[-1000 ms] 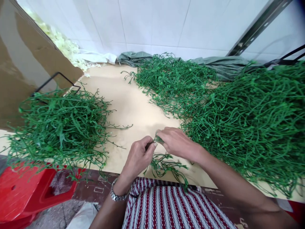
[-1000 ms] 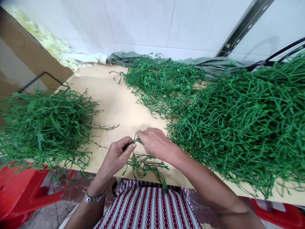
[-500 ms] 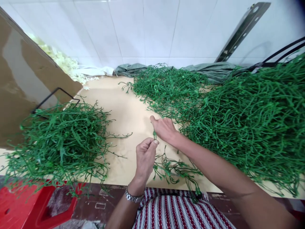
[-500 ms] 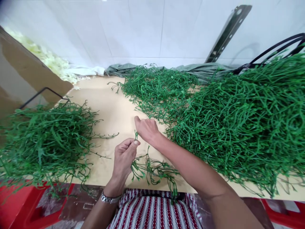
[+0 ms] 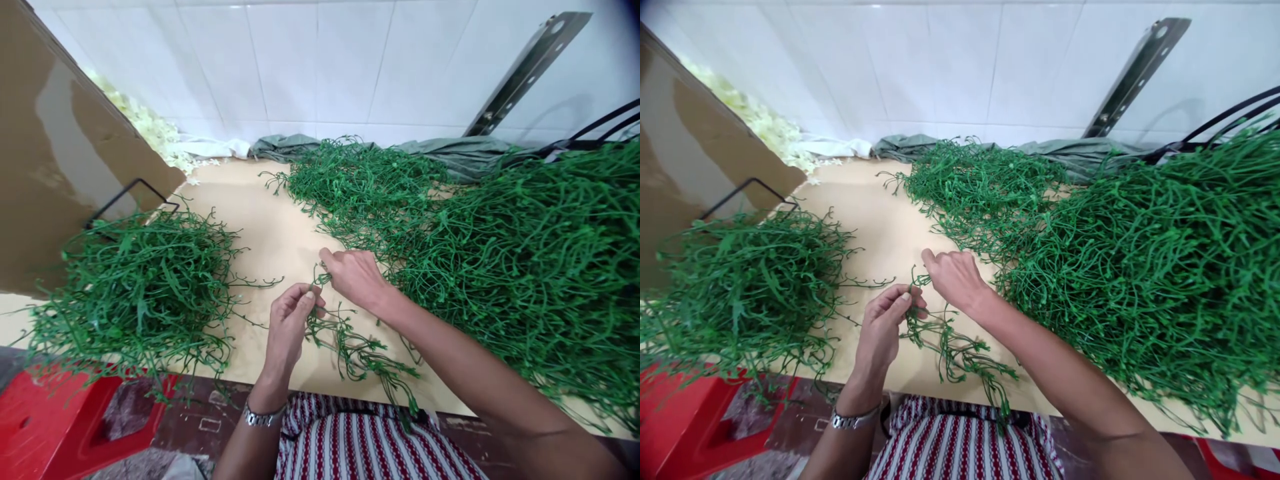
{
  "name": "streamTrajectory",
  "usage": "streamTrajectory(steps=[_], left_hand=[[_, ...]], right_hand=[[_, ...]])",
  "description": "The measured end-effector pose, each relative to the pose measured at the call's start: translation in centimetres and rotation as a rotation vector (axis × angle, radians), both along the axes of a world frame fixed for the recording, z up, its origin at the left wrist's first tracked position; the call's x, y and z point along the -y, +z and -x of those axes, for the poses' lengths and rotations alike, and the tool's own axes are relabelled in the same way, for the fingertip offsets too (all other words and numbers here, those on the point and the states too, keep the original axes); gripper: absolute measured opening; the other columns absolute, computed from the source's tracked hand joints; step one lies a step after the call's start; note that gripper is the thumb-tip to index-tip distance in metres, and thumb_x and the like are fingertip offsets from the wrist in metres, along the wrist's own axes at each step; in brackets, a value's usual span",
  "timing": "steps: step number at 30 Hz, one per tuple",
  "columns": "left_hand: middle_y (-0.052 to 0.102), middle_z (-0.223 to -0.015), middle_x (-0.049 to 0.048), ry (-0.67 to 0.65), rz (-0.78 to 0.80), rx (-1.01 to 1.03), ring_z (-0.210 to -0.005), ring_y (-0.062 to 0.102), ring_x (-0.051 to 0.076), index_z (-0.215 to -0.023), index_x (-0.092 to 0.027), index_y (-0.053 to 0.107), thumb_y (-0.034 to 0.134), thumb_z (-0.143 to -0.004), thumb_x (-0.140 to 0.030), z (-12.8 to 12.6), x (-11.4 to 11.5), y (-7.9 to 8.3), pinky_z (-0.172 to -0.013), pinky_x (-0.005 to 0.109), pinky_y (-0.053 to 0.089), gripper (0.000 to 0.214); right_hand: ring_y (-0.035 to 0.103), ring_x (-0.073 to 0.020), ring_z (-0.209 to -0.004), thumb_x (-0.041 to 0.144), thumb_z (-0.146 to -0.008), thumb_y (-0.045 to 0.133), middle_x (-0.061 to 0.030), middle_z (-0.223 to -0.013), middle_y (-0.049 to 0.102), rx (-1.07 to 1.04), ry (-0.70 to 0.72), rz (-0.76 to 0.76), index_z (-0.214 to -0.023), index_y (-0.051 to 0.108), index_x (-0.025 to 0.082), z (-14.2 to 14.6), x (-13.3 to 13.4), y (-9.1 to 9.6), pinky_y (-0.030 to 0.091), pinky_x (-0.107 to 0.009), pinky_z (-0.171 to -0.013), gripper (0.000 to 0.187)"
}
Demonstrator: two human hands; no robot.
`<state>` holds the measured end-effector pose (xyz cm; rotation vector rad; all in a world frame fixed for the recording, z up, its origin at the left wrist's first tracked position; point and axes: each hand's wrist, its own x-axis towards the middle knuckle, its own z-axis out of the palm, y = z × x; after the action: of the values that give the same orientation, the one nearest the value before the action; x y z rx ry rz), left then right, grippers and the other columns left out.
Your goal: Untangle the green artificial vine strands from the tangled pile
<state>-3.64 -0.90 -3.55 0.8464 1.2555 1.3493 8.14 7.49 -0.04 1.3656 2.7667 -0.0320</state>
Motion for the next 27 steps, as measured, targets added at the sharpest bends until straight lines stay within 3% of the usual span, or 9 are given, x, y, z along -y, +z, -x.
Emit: streamTrajectory(steps=[4,8,11,14,19,23,27], left_hand=[[0.059,-0.064,0.0004,0.055,-0.013,-0.030,-0.060,0.053,0.010,-0.076,-0.013,0.058,0.061,-0.068,-0.020,0.0,-0.1,-0.1,-0.061,0.022,0.042,0.011],[0.056,-0.064,-0.0029,0.069,-0.042,-0.069,-0.058,0.049,0.008,-0.083,-0.015,0.058,0.065,-0.064,-0.015,-0.3,-0.1,-0.2,-0.056,0.019,0.038,0.020],[0.054,-0.061,-0.0023,0.035,-0.079,-0.129,-0.055,0.046,0.008,-0.074,-0.013,0.059,0.061,-0.067,-0.016,-0.4,0.0,-0.3,-0.054,0.019,0.037,0.008],[0.054,-0.060,-0.0018,0.090,-0.099,-0.242,-0.055,0.044,0.008,-0.070,-0.013,0.059,0.060,-0.069,-0.017,-0.4,0.3,-0.3,-0.054,0.020,0.037,0.005],[0.048,-0.054,-0.0040,0.146,-0.207,-0.567,-0.051,0.040,0.008,-0.066,-0.014,0.057,0.053,-0.072,-0.013,-0.7,0.8,-0.3,-0.052,0.020,0.035,0.007],[0.049,-0.058,-0.0033,0.124,-0.281,-0.786,-0.054,0.043,0.008,-0.070,-0.015,0.056,0.050,-0.075,-0.011,-1.0,1.2,-0.5,-0.055,0.020,0.035,0.009],[0.053,-0.060,-0.0023,-0.015,-0.220,-0.743,-0.056,0.046,0.009,-0.071,-0.015,0.058,0.050,-0.075,-0.012,-0.6,1.2,-0.2,-0.057,0.020,0.036,0.009]], right_hand=[[0.063,-0.0230,-0.079,0.013,-0.082,0.038,-0.0109,-0.089,0.068,-0.030,0.084,0.035,-0.103,0.050,0.017,-0.4,0.4,0.1,0.035,-0.026,-0.059,0.025],[0.062,-0.0210,-0.076,0.012,-0.078,0.042,-0.0094,-0.086,0.068,-0.038,0.141,0.120,-0.098,0.052,0.017,-0.7,0.8,0.1,0.031,-0.025,-0.057,0.023],[0.060,-0.0205,-0.071,0.014,-0.075,0.046,-0.0081,-0.081,0.066,-0.087,0.160,0.185,-0.094,0.053,0.017,-1.0,1.0,0.1,0.029,-0.025,-0.054,0.021],[0.056,-0.0174,-0.066,0.020,-0.076,0.048,-0.0044,-0.075,0.063,-0.241,0.177,0.394,-0.095,0.053,0.017,-1.8,1.0,0.1,0.029,-0.024,-0.053,0.020],[0.050,-0.0136,-0.080,0.032,-0.082,0.049,-0.0035,-0.092,0.057,-0.662,0.293,0.887,-0.106,0.050,0.015,-2.8,0.6,-0.7,0.038,-0.023,-0.066,0.030],[0.042,-0.0105,-0.064,0.039,-0.082,0.051,0.0015,-0.071,0.048,-0.735,0.176,0.909,-0.090,0.054,0.013,-2.7,0.8,-2.0,0.035,-0.021,-0.057,0.027],[0.041,-0.0100,-0.062,0.029,-0.084,0.046,0.0020,-0.068,0.045,-0.709,0.190,0.970,-0.084,0.053,0.012,-2.8,1.1,-2.4,0.034,-0.022,-0.057,0.019]])
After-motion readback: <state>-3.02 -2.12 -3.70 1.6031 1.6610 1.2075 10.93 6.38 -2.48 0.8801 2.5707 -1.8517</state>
